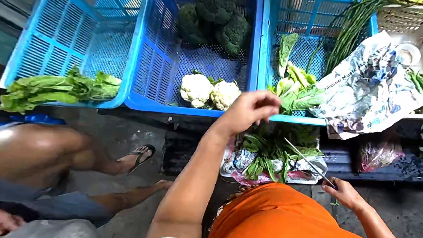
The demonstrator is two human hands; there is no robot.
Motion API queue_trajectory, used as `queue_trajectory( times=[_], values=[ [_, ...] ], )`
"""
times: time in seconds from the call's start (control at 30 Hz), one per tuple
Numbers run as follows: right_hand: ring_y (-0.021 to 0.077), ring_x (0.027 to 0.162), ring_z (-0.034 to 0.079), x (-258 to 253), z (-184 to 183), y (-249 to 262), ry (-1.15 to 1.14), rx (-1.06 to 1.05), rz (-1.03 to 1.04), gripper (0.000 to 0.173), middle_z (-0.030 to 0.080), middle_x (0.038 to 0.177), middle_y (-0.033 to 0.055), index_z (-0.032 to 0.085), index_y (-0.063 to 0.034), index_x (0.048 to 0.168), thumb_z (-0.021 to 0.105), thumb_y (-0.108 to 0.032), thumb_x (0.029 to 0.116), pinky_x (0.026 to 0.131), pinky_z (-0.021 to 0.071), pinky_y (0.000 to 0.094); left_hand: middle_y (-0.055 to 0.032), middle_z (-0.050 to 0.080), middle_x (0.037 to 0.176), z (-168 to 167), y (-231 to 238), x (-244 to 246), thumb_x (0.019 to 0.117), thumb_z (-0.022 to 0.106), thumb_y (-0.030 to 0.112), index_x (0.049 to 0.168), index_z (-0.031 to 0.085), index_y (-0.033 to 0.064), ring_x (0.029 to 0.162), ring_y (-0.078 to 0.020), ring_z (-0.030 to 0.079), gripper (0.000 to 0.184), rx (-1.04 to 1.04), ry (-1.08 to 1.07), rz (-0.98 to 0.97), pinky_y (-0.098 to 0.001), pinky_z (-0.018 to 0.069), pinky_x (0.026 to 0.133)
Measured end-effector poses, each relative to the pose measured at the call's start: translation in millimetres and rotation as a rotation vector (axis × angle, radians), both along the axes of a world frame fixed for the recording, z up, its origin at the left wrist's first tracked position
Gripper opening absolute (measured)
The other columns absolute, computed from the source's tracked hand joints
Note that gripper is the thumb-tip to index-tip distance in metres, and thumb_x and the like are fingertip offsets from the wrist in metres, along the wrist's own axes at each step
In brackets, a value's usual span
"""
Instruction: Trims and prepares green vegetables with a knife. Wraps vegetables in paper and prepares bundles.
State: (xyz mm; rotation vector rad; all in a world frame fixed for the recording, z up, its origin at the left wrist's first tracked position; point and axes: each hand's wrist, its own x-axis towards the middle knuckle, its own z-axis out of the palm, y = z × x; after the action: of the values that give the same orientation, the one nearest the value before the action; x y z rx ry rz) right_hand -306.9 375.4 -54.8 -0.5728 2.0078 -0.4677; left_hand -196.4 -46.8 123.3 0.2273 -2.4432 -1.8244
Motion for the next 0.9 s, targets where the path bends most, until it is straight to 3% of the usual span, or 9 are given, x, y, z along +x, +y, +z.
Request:
queue_trajectory(
  times=[0.07,0.13,0.23,0.3,0.4,0.57,0.67,0.77,0.9],
  values=[
    [0.0377,0.100,0.067,-2,-10,-4,-0.009,0.104,0.093,0.037,0.070,0.105,0.0216,0.069,-0.0040,0.119,0.063,-0.036,0.1010,0.094,0.0495,0.0618,-0.0096,0.073,0.100,-25,-4,45,0.0982,0.054,0.012,0.111,0.069,0.0007,0.076,-0.0136,0.068,0.023,0.200,-0.167,-0.037,-0.0302,0.0578,0.064],
    [0.0392,0.101,0.067,-2,-16,-16,-0.036,0.147,0.171,0.037,0.070,0.105,0.0224,0.069,-0.0039,0.119,0.063,-0.036,0.1016,0.095,0.0489,0.0627,-0.0112,0.071,0.095,-70,0,75,0.1012,0.055,0.012,0.112,0.068,-0.0002,0.071,-0.0143,0.064,0.020,0.150,-0.424,0.055,-0.0309,0.0542,0.063],
    [0.0421,0.106,0.066,2,-29,-37,-0.065,0.197,0.318,0.042,0.070,0.108,0.0240,0.069,-0.0026,0.119,0.061,-0.040,0.1016,0.096,0.0479,0.0656,-0.0222,0.069,0.114,-158,17,90,0.0994,0.067,0.026,0.125,0.065,0.0002,0.104,-0.0357,0.068,0.036,-0.158,-0.867,0.172,-0.0568,0.0534,0.094],
    [0.0442,0.112,0.065,3,-34,-50,-0.066,0.248,0.401,0.045,0.069,0.113,0.0259,0.069,-0.0009,0.119,0.060,-0.042,0.1018,0.099,0.0460,0.0673,-0.0224,0.066,0.127,-191,42,91,0.1012,0.061,0.029,0.133,0.062,0.0029,0.122,-0.0392,0.062,0.041,-0.268,-0.984,0.114,-0.0614,0.0466,0.105],
    [0.0454,0.119,0.062,-8,-36,-55,-0.074,0.376,0.383,0.048,0.067,0.121,0.0278,0.067,0.0002,0.124,0.060,-0.042,0.1023,0.102,0.0436,0.0678,-0.0196,0.061,0.137,-214,87,91,0.1033,0.056,0.028,0.134,0.062,0.0055,0.129,-0.0365,0.057,0.039,-0.340,-0.965,-0.089,-0.0590,0.0447,0.108],
    [0.0465,0.118,0.063,-50,-24,-32,0.074,0.456,0.056,0.048,0.066,0.123,0.0297,0.065,0.0018,0.125,0.055,-0.040,0.1045,0.101,0.0457,0.0683,-0.0215,0.050,0.147,-229,133,87,0.1009,0.058,0.022,0.141,0.059,0.0096,0.137,-0.0411,0.048,0.042,-0.468,-0.893,-0.237,-0.0586,0.0458,0.107],
    [0.0416,0.095,0.068,-71,-10,-24,0.105,0.409,-0.157,0.046,0.067,0.110,0.0272,0.062,0.0025,0.125,0.052,-0.039,0.1065,0.086,0.0520,0.0626,-0.0198,0.046,0.153,-240,143,78,0.1047,0.051,0.022,0.140,0.058,0.0077,0.144,-0.0407,0.041,0.039,-0.538,-0.700,-0.338,-0.0577,0.0411,0.112],
    [0.0423,0.102,0.067,-76,0,-23,0.116,0.360,-0.104,0.045,0.068,0.110,0.0264,0.064,0.0013,0.122,0.055,-0.039,0.1051,0.092,0.0493,0.0644,-0.0192,0.044,0.156,-254,153,59,0.1087,0.045,0.030,0.142,0.055,0.0052,0.147,-0.0391,0.038,0.043,-0.533,-0.695,-0.406,-0.0574,0.0362,0.116],
    [0.0455,0.109,0.064,-48,4,-30,0.047,0.323,0.102,0.047,0.068,0.112,0.0277,0.066,0.0006,0.120,0.056,-0.042,0.1037,0.096,0.0468,0.0679,-0.0252,0.044,0.154,-269,157,35,0.1036,0.053,0.044,0.148,0.047,-0.0014,0.143,-0.0442,0.040,0.064,-0.657,-0.909,-0.307,-0.0633,0.0313,0.115]
  ],
)
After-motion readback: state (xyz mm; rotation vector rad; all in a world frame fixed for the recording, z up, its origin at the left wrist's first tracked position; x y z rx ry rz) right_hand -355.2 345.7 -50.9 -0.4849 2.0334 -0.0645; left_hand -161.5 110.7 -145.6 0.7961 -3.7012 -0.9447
